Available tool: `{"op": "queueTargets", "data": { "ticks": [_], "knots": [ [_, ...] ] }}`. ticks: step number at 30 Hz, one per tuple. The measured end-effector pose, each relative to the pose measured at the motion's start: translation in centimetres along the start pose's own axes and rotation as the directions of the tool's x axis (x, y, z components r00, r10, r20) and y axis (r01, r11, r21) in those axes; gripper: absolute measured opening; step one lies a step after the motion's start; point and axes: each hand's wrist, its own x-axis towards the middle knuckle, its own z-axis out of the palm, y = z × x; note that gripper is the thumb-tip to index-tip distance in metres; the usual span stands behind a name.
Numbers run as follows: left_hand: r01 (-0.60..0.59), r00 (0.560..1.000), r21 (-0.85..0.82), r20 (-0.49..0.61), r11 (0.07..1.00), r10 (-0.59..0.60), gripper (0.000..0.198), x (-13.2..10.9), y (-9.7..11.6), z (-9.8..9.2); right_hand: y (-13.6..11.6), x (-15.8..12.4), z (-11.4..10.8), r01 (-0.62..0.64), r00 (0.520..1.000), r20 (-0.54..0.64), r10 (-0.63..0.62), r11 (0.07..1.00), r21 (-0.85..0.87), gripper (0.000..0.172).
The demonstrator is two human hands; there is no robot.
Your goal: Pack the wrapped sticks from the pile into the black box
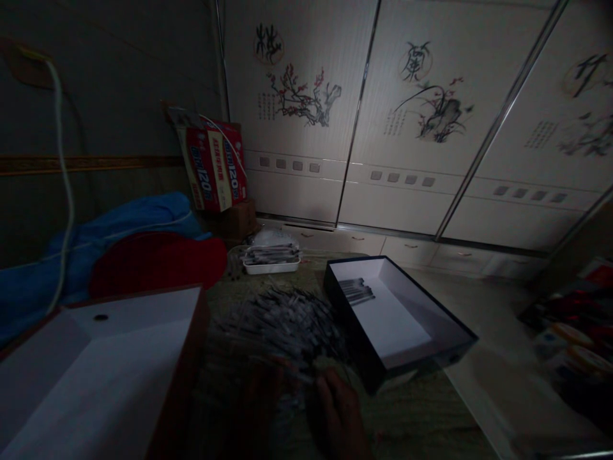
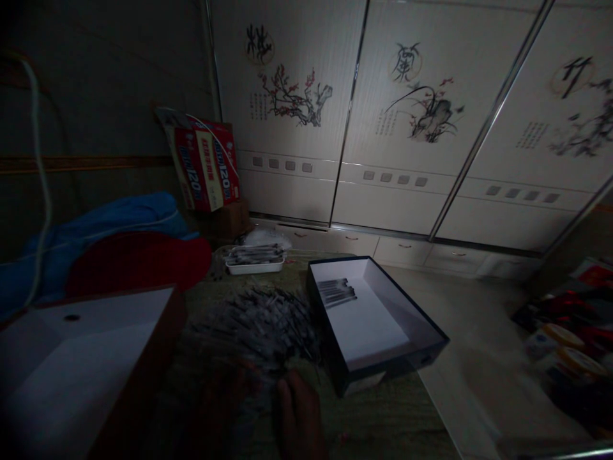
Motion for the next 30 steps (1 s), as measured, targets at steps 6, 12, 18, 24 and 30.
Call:
{"op": "queueTargets", "data": {
  "ticks": [6, 12, 18, 24, 30],
  "knots": [
    [0.004, 1.0, 0.021, -0.024, 1.0, -0.003, 0.037, 0.3, -0.2, -0.4, -0.9, 0.2, -0.7, 0.087, 0.996, -0.008, -0.087, 0.996, -0.001, 0.034],
    [0.04, 0.999, 0.073, -0.012, 0.997, -0.039, 0.029, 0.3, -0.1, -0.5, -2.8, 0.9, -1.1, 0.129, 0.99, 0.046, -0.13, 0.991, 0.027, 0.022],
    [0.008, 0.989, 0.109, -0.148, 0.994, 0.008, 0.023, 0.6, -1.7, -1.7, -4.0, 1.3, -1.2, 0.224, 0.97, 0.097, -0.222, 0.975, -0.011, 0.012],
    [-0.015, 0.981, 0.053, -0.192, 0.998, 0.025, 0.02, 1.4, -4.4, -3.3, -4.4, 1.2, -1.0, 0.201, 0.972, 0.109, -0.209, 0.976, 0.084, 0.013],
    [-0.043, 0.987, 0.096, -0.153, 0.994, 0.058, 0.025, 0.9, -3.8, -3.7, -4.1, 0.3, 0.3, 0.041, 0.998, -0.041, -0.038, 0.996, 0.073, 0.029]
  ]
}}
